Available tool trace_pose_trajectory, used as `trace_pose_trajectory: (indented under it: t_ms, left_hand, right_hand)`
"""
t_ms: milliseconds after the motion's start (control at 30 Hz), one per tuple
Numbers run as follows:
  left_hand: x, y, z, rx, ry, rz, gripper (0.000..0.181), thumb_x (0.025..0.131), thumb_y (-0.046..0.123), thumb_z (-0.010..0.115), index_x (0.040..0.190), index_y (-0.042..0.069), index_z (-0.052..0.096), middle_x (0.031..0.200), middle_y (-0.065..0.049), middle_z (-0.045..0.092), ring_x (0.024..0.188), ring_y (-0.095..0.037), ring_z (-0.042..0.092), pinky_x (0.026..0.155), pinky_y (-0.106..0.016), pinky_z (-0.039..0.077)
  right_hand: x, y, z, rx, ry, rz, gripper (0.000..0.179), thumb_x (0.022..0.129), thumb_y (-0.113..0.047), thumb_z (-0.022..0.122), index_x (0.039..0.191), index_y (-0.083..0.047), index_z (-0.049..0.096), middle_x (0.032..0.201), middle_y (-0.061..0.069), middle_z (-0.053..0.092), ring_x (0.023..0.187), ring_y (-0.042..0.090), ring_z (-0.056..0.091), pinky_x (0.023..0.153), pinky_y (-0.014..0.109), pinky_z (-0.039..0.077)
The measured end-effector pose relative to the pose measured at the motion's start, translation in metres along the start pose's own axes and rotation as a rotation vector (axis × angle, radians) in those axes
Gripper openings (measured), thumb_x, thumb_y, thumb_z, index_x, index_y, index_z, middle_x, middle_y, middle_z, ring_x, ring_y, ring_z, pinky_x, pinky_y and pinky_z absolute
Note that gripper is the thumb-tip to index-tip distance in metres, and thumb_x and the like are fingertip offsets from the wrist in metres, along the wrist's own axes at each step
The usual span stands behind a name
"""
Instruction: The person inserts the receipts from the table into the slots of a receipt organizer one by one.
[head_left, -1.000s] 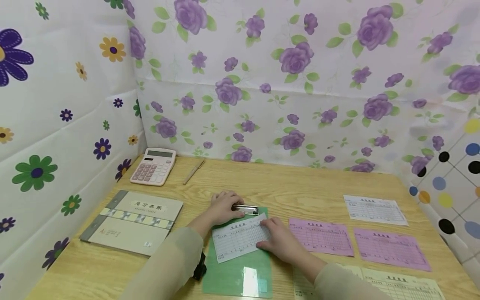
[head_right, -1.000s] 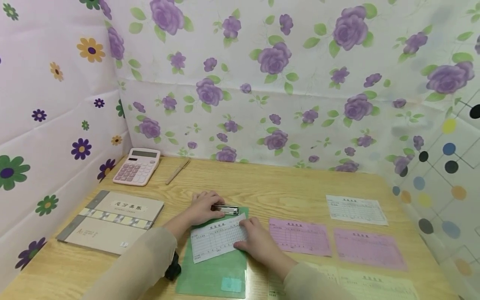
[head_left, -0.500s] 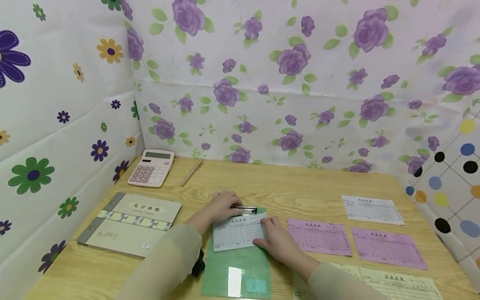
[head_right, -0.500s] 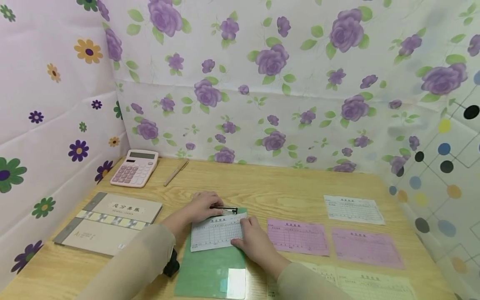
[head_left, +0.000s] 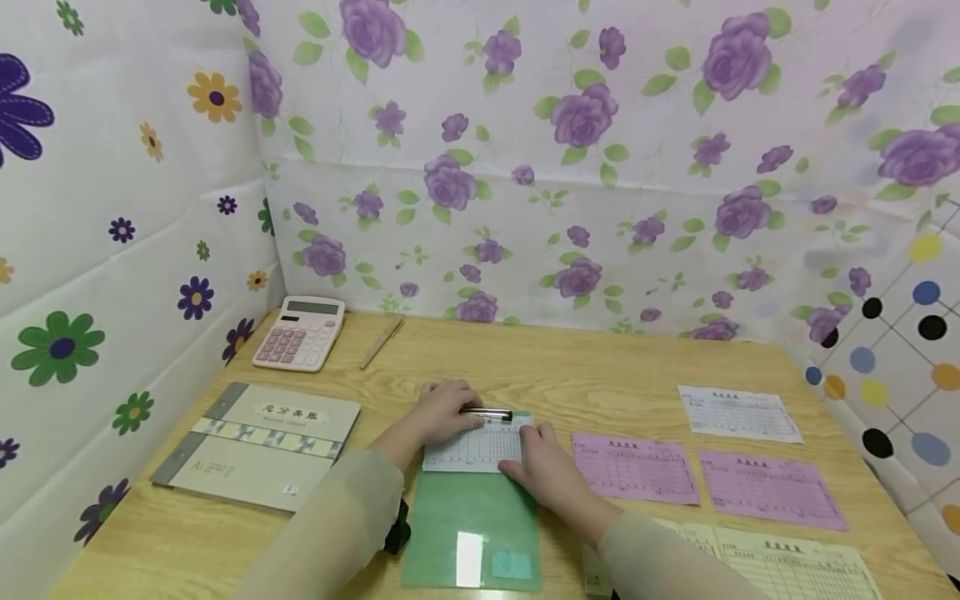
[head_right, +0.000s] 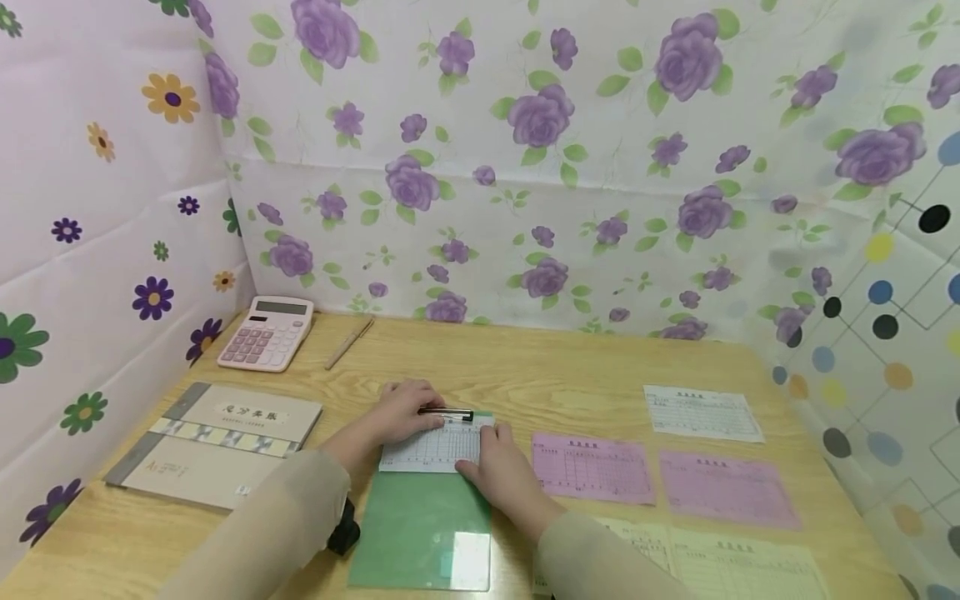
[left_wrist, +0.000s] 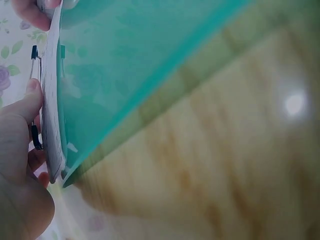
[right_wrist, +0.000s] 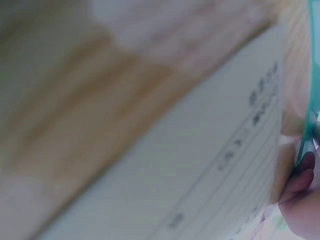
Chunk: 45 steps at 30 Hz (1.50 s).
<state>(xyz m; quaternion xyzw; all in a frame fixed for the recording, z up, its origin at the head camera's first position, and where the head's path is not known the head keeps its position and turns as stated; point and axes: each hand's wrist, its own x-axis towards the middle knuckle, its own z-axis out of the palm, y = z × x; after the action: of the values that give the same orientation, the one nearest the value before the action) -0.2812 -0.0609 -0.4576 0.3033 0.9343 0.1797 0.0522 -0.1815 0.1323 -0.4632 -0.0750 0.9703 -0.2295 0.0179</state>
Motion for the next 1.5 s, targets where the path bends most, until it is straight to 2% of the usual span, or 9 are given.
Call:
trace_pose_trajectory:
  t_ms: [200,533,633,700,800,900,1100,1300,1500]
  left_hand:
    - [0.002,0.002,0.002,0.01,0.032,0.008,0.029,0.089,0.043,0.061,0.11,0.024,0.066,0.111,0.004,0.057,0.11,-0.021,0.049,0.094,-0.051,0.025]
    - [0.001,0.003,0.005,0.01,0.04,0.008,0.032,0.087,0.044,0.063,0.11,0.023,0.065,0.111,0.004,0.057,0.113,-0.022,0.047,0.097,-0.052,0.025]
    - [0.0,0.001,0.007,-0.012,0.048,0.008,0.034,0.086,0.045,0.065,0.111,0.022,0.065,0.109,0.005,0.056,0.112,-0.022,0.047,0.095,-0.051,0.027]
    - [-0.002,-0.001,0.009,-0.04,0.051,0.004,0.035,0.085,0.045,0.066,0.112,0.022,0.064,0.108,0.006,0.055,0.108,-0.021,0.047,0.092,-0.049,0.029]
    - [-0.004,-0.004,0.01,-0.082,0.045,-0.01,0.037,0.085,0.046,0.065,0.114,0.023,0.063,0.109,0.007,0.054,0.101,-0.019,0.045,0.09,-0.047,0.029]
    - [-0.005,-0.006,0.011,-0.106,0.039,-0.006,0.038,0.085,0.047,0.064,0.115,0.023,0.062,0.111,0.007,0.053,0.099,-0.018,0.043,0.089,-0.049,0.028]
    - [-0.005,-0.007,0.012,-0.125,0.039,0.003,0.039,0.085,0.047,0.064,0.116,0.024,0.061,0.113,0.007,0.052,0.1,-0.019,0.042,0.092,-0.05,0.026]
    - [-0.006,-0.008,0.009,-0.067,0.078,-0.024,0.037,0.085,0.049,0.063,0.114,0.026,0.061,0.113,0.008,0.052,0.101,-0.018,0.043,0.089,-0.047,0.027]
    - [-0.006,-0.007,0.013,-0.06,0.071,-0.024,0.038,0.085,0.05,0.062,0.115,0.027,0.062,0.114,0.009,0.053,0.101,-0.018,0.043,0.089,-0.046,0.027]
  right_hand:
    - [0.004,-0.001,-0.003,-0.023,-0.017,0.06,0.069,0.085,-0.043,0.067,0.13,0.006,0.046,0.113,0.02,0.046,0.072,0.02,0.05,0.065,0.037,0.049]
    - [0.005,-0.001,-0.004,-0.014,-0.028,0.07,0.07,0.085,-0.044,0.067,0.13,0.005,0.046,0.108,0.021,0.045,0.064,0.019,0.049,0.056,0.034,0.046]
    - [0.005,0.0,-0.005,-0.015,-0.037,0.055,0.07,0.084,-0.044,0.068,0.129,0.006,0.047,0.108,0.022,0.047,0.066,0.02,0.05,0.059,0.036,0.047]
    - [0.005,0.003,-0.008,0.003,-0.05,0.038,0.071,0.083,-0.044,0.068,0.13,0.006,0.047,0.109,0.023,0.05,0.074,0.023,0.054,0.066,0.04,0.049]
    - [0.003,0.011,-0.015,0.056,-0.061,0.028,0.071,0.083,-0.042,0.069,0.133,0.003,0.046,0.113,0.022,0.052,0.088,0.026,0.055,0.078,0.045,0.047]
    - [0.001,0.021,-0.026,0.114,-0.047,0.032,0.069,0.084,-0.038,0.07,0.135,-0.001,0.045,0.115,0.018,0.054,0.093,0.025,0.056,0.081,0.044,0.047]
    - [0.0,0.041,-0.05,0.168,-0.044,0.025,0.063,0.085,-0.032,0.07,0.135,-0.003,0.046,0.096,0.008,0.054,0.073,0.016,0.05,0.061,0.032,0.044]
    - [0.001,0.061,-0.065,0.203,-0.07,-0.004,0.061,0.086,-0.032,0.069,0.135,-0.003,0.047,0.092,0.004,0.054,0.073,0.015,0.049,0.063,0.032,0.042]
    - [-0.01,0.086,-0.079,0.213,-0.101,-0.006,0.058,0.087,-0.031,0.067,0.134,-0.003,0.048,0.096,0.005,0.054,0.07,0.015,0.049,0.06,0.031,0.043]
